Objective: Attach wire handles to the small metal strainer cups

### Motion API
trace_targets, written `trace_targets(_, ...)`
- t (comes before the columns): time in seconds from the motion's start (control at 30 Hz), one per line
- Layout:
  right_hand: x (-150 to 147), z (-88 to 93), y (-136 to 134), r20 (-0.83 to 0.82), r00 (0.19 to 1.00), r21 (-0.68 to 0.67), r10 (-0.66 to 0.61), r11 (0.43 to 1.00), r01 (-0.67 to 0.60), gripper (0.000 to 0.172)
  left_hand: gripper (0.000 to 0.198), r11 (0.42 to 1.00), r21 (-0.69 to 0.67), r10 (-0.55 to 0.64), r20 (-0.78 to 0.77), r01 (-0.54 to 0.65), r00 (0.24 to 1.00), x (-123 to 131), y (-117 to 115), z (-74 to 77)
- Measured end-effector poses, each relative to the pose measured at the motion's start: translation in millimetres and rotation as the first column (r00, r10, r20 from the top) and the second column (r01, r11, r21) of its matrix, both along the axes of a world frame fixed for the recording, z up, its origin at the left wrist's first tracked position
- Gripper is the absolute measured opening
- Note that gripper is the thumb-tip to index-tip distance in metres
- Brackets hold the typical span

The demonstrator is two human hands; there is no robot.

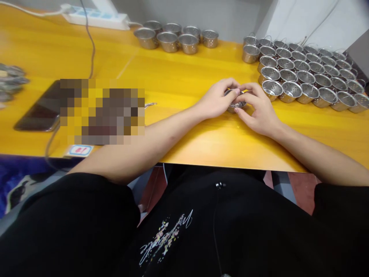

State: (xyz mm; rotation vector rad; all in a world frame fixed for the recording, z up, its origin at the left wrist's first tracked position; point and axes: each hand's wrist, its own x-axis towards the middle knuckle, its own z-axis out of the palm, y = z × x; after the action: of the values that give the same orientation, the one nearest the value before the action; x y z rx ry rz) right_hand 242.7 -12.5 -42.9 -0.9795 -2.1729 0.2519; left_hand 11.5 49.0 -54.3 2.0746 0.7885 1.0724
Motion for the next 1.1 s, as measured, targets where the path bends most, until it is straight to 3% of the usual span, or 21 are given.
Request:
trace_targets(0.57, 2.1, -5.1, 2.8, -0.01, 1.0, 0.021, 0.027, 0.999, -0.027, 0.012, 0.012, 1.0, 0.0, 0.011, -0.039, -0.011, 0.999, 0.1, -3.6, 4.6)
trace_targets(1.1, 7.0, -1.5, 4.2, 0.018, 0.998, 0.048, 0.058, 0.997, -0.059, 0.01, 0.018, 1.0, 0.015, -0.008, -0.024, 0.008, 1.0, 1.8, -4.4, 2.2)
